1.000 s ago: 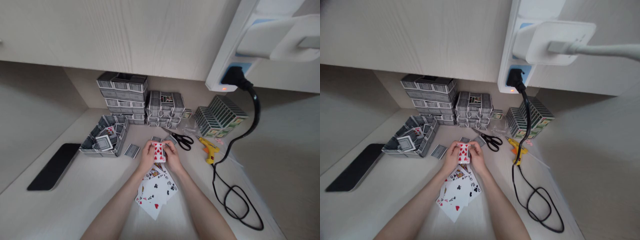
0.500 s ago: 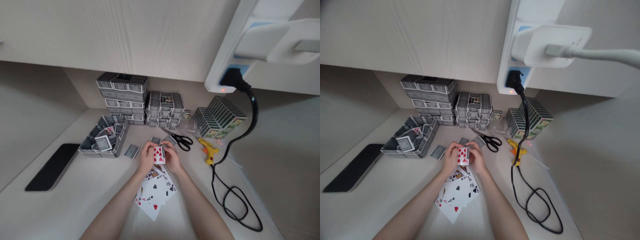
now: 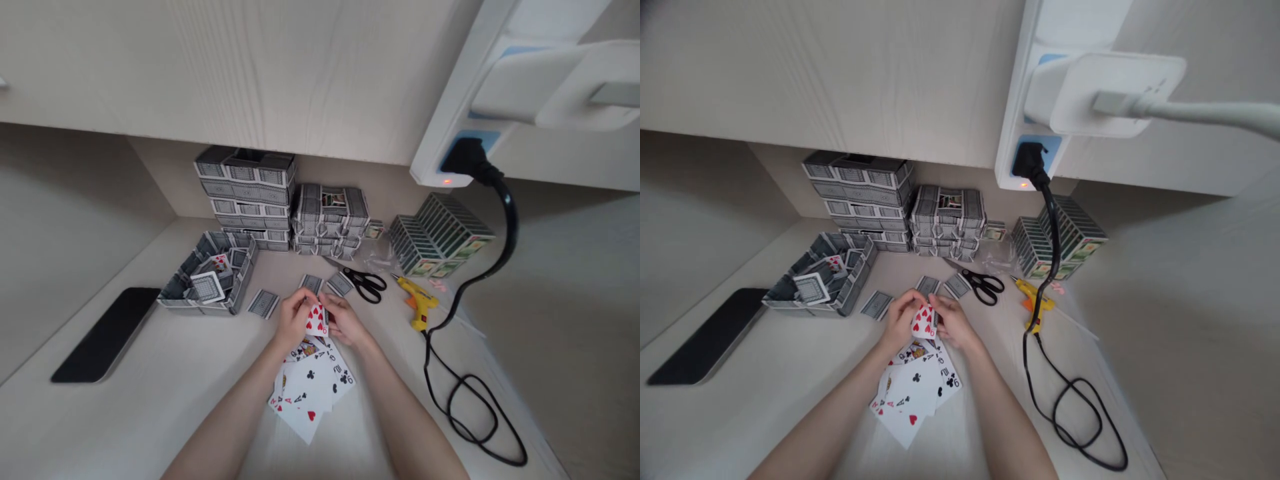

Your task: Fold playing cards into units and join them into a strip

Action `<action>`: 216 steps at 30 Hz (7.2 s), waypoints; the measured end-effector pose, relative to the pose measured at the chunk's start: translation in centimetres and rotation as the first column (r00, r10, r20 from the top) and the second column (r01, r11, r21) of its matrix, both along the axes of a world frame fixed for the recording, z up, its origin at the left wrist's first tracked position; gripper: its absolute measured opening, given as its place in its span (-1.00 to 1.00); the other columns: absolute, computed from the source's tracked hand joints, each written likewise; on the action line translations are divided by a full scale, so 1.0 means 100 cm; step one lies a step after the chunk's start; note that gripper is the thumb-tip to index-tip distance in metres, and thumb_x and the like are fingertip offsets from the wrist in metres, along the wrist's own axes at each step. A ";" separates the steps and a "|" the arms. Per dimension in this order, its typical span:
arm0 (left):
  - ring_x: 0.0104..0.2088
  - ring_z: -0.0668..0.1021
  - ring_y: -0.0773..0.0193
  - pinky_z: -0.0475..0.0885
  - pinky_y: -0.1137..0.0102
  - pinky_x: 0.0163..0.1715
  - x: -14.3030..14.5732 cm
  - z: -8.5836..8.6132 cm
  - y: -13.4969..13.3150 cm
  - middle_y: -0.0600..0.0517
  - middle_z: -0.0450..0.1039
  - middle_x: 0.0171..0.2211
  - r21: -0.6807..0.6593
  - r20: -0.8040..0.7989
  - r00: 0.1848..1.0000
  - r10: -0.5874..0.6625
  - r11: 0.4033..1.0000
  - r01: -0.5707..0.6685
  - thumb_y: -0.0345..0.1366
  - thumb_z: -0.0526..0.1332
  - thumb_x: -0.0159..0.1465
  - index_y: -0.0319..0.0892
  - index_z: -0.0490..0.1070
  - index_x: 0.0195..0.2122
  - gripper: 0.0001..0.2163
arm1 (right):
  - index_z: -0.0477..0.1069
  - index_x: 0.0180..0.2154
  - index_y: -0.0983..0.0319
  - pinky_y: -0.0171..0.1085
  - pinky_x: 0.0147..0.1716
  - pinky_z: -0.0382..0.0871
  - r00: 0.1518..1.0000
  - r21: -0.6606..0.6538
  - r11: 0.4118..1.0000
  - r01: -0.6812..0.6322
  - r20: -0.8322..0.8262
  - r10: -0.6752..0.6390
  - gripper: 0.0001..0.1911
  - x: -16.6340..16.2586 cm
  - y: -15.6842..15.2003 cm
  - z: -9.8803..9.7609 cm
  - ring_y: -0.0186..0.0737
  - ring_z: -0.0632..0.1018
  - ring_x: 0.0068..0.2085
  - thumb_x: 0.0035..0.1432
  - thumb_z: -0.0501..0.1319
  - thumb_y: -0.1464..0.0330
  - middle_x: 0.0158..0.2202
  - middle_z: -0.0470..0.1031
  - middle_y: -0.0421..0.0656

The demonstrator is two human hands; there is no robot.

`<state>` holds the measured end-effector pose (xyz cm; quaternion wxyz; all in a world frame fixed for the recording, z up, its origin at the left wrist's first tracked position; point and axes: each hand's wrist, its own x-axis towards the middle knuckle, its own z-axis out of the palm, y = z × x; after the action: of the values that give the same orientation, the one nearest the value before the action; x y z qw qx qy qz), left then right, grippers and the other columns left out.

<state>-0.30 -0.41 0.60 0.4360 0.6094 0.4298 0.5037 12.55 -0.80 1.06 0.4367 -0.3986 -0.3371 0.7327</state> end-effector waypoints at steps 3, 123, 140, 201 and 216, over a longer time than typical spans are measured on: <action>-0.59 0.32 0.40 0.21 0.51 -0.55 0.001 0.003 0.002 0.14 0.28 -0.62 -0.013 -0.061 0.997 0.043 0.999 -0.044 -0.23 0.02 0.19 -0.19 0.34 -0.50 -0.79 | 0.24 -0.50 0.23 -0.49 -0.87 -0.30 0.999 0.007 0.999 0.040 0.017 -0.040 -0.62 0.002 0.002 -0.002 -0.59 -0.04 -0.82 -0.10 0.26 0.07 -0.78 0.11 -0.43; -0.51 0.44 0.36 0.32 0.47 -0.48 0.009 -0.012 0.023 0.02 0.47 -0.51 -0.334 0.275 0.929 0.247 0.931 -0.149 -0.19 0.34 -0.10 -0.29 0.43 -0.42 -0.71 | 0.36 -0.24 0.21 -0.34 -0.63 0.29 0.895 0.354 0.882 0.313 0.202 -0.398 -0.63 0.008 0.015 -0.018 -0.35 0.38 -0.57 -0.11 0.27 0.17 -0.50 0.37 -0.24; -0.47 0.50 0.30 0.38 0.41 -0.42 0.010 -0.012 0.020 -0.03 0.52 -0.44 -0.293 0.255 0.929 0.269 0.937 -0.191 -0.20 0.29 -0.04 -0.28 0.46 -0.35 -0.73 | 0.26 -0.51 0.22 -0.43 -0.76 0.00 0.885 0.368 0.871 0.326 0.205 -0.418 -0.70 0.010 0.015 -0.014 -0.48 0.19 -0.75 -0.15 0.30 0.18 -0.76 0.21 -0.39; -0.89 0.26 0.39 0.17 0.53 -0.93 0.022 0.004 -0.002 0.25 0.19 -0.78 -0.301 0.300 0.942 0.150 0.952 -0.055 -0.31 -0.02 0.16 -0.16 0.24 -0.33 -0.89 | 0.11 -0.28 0.13 -0.43 -0.88 0.15 0.956 0.219 0.932 0.290 -0.012 -0.294 -0.82 -0.019 -0.001 -0.014 -0.37 0.26 -0.84 0.05 0.10 0.29 -0.77 0.24 -0.45; -0.90 0.21 0.42 0.11 0.57 -0.90 0.022 0.004 -0.003 0.28 0.09 -0.85 -0.327 0.440 0.887 0.142 0.945 0.011 -0.30 -0.01 0.11 -0.16 0.22 -0.41 -0.91 | 0.16 -0.38 0.15 -0.42 -0.85 0.14 0.968 0.181 0.951 0.252 -0.056 -0.246 -0.81 -0.015 -0.002 -0.015 -0.38 0.32 -0.78 -0.02 0.18 0.27 -0.68 0.30 -0.39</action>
<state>1.95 -0.74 1.02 0.6003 0.3796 0.4116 0.5710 11.03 -1.03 -0.40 0.5664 -0.3832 -0.3440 0.6434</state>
